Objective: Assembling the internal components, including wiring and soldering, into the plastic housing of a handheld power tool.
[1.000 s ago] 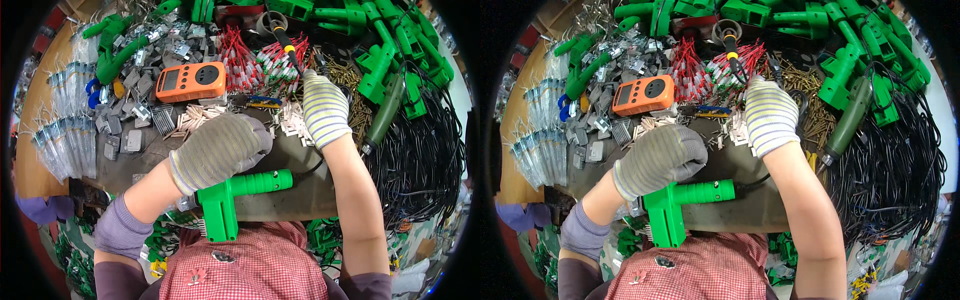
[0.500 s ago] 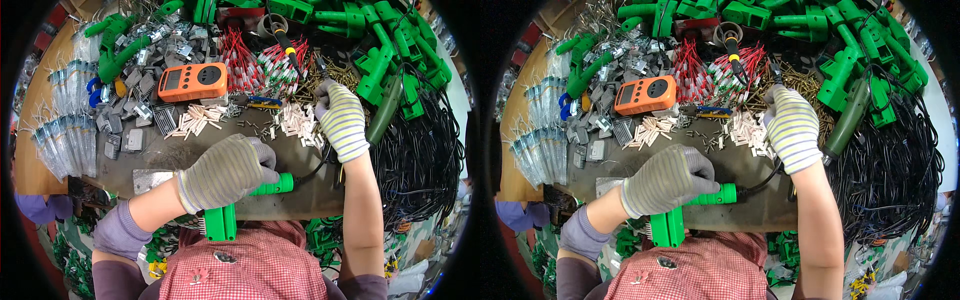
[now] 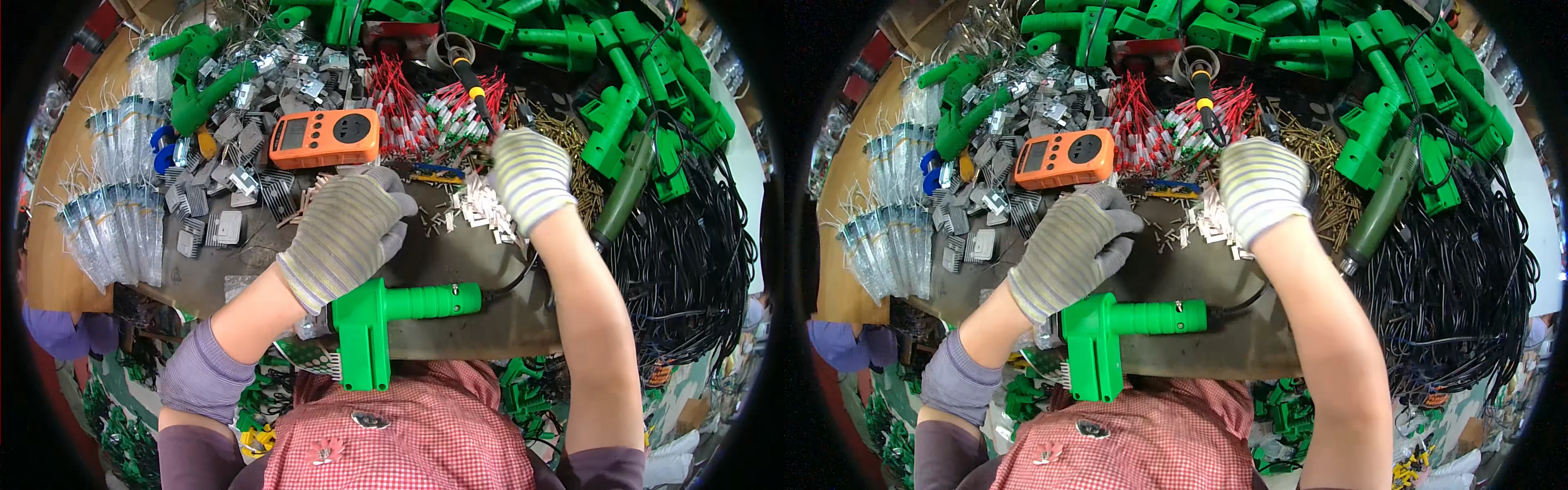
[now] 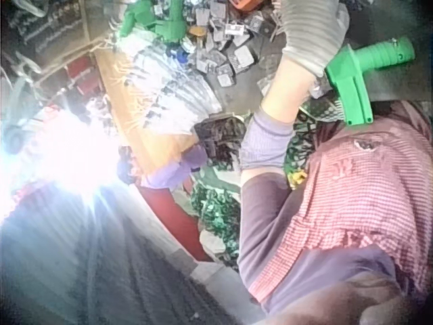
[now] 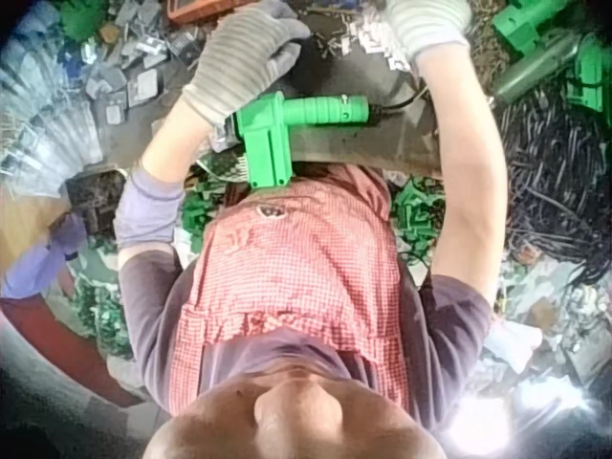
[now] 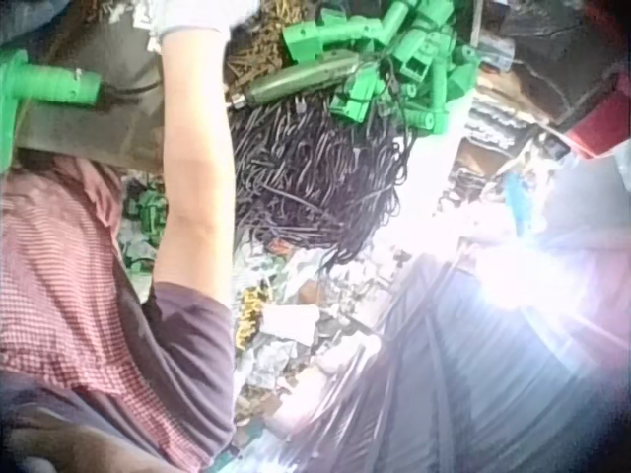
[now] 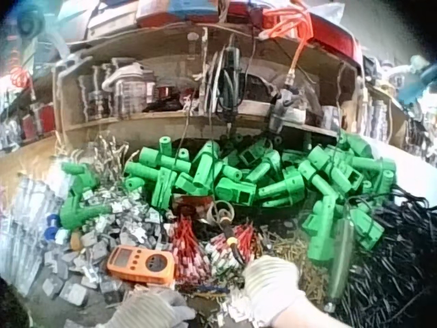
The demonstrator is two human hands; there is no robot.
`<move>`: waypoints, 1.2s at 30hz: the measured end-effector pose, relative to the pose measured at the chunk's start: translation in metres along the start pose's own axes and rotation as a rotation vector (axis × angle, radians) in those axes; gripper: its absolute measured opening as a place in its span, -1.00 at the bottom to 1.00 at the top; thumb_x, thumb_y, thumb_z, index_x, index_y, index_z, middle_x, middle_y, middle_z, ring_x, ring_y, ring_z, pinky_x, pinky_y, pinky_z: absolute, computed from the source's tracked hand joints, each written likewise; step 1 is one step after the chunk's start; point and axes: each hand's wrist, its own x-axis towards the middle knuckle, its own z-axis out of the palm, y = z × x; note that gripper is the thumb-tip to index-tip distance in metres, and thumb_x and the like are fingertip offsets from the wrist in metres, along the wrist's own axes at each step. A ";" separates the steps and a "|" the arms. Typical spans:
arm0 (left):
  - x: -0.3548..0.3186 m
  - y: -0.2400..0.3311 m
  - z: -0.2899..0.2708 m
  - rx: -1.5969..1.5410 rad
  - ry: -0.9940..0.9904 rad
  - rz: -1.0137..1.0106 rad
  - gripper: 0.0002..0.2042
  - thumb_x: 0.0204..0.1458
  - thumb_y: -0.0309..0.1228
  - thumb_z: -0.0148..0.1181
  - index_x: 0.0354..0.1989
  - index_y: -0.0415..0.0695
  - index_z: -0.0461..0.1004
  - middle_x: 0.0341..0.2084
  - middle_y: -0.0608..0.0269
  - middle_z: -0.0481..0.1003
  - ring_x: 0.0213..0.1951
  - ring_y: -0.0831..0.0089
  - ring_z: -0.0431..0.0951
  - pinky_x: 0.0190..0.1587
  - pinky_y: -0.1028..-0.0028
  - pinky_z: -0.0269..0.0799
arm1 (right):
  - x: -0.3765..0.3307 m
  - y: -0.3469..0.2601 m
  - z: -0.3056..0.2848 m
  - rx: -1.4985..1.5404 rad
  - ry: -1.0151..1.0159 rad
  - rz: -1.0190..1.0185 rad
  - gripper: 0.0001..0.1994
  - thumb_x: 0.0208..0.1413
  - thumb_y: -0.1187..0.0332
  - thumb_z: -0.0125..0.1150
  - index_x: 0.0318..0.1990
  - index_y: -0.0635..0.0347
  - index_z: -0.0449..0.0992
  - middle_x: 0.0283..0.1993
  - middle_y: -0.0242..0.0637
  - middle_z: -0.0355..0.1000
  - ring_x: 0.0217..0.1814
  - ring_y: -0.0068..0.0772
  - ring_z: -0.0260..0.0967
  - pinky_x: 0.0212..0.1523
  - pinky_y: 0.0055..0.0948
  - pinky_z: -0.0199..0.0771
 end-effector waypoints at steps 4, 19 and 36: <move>0.018 0.014 0.003 -0.038 -0.001 0.082 -0.77 -0.07 -0.43 0.28 -0.20 -0.15 0.56 -0.24 0.07 0.49 -0.11 0.03 0.51 -0.07 0.12 0.42 | -0.041 0.054 -0.045 0.032 -0.079 0.015 -0.86 -0.16 0.36 0.33 -0.45 0.23 0.57 -0.37 -0.01 0.55 -0.27 0.07 0.54 -0.17 -0.11 0.55; 0.062 0.002 0.008 -0.936 0.112 -0.480 -0.76 0.10 -0.33 0.32 -0.15 -0.24 0.62 -0.33 0.28 0.60 -0.25 0.61 0.53 -0.16 0.52 0.45 | -0.043 -0.002 -0.019 1.478 -0.200 0.136 -0.79 0.05 0.40 0.35 -0.20 0.33 0.59 -0.36 -0.29 0.56 -0.39 -0.56 0.48 -0.31 -0.54 0.49; -0.016 -0.002 -0.027 -0.890 -0.315 -0.090 -0.85 0.25 -0.37 0.13 -0.16 -0.18 0.55 -0.32 0.26 0.60 -0.23 0.45 0.60 -0.14 0.45 0.48 | -0.160 -0.058 -0.055 0.975 0.006 -0.345 -0.79 -0.04 0.41 0.27 -0.19 0.12 0.58 -0.39 -0.28 0.44 -0.31 -0.13 0.46 -0.33 -0.21 0.50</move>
